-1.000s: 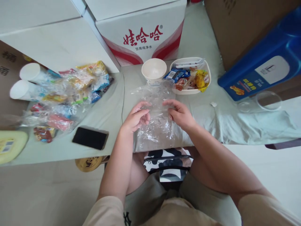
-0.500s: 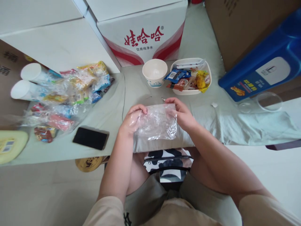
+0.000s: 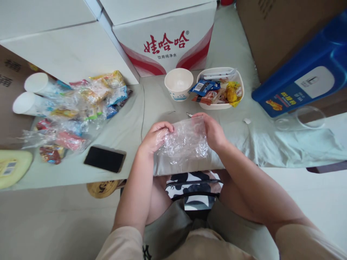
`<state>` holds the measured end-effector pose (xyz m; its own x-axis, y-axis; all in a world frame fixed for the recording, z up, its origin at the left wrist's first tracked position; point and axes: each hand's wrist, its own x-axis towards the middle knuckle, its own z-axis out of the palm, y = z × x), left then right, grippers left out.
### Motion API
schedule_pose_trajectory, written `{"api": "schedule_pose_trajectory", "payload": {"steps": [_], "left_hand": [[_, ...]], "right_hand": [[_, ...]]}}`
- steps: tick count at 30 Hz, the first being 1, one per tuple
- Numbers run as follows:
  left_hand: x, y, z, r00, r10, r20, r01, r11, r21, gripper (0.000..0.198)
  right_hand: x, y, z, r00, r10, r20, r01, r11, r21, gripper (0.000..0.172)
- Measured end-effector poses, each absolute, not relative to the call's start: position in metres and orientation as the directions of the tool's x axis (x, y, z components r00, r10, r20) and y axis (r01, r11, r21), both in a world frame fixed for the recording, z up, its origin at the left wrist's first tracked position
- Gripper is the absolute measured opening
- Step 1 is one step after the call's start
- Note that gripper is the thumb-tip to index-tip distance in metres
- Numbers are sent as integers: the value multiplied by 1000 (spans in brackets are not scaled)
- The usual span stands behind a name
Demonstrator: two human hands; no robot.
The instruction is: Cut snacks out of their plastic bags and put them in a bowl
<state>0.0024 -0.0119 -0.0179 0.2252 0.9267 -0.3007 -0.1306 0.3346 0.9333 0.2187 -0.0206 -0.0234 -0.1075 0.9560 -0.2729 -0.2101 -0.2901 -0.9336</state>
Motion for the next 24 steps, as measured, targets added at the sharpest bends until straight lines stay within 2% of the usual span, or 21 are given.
{"api": "schedule_pose_trajectory", "payload": {"steps": [2, 9, 13, 19, 24], "left_hand": [[2, -11, -19, 215, 930, -298, -105, 325, 940, 15], [3, -13, -14, 188, 927, -323, -166, 355, 920, 15], [3, -13, -16, 223, 921, -320, -245, 371, 896, 23], [2, -12, -18, 246, 912, -328, -266, 388, 882, 29], [2, -13, -15, 257, 904, -341, -278, 407, 870, 32]], "right_hand": [[219, -21, -24, -122, 953, -278, -230, -300, -926, 35], [220, -24, -19, -158, 958, -238, -87, -253, -963, 28], [220, -24, -18, -150, 964, -219, -72, -232, -970, 27], [220, -24, -20, -156, 966, -205, -35, -213, -976, 23], [220, -25, -24, -191, 969, -159, 67, -148, -987, 18]]}}
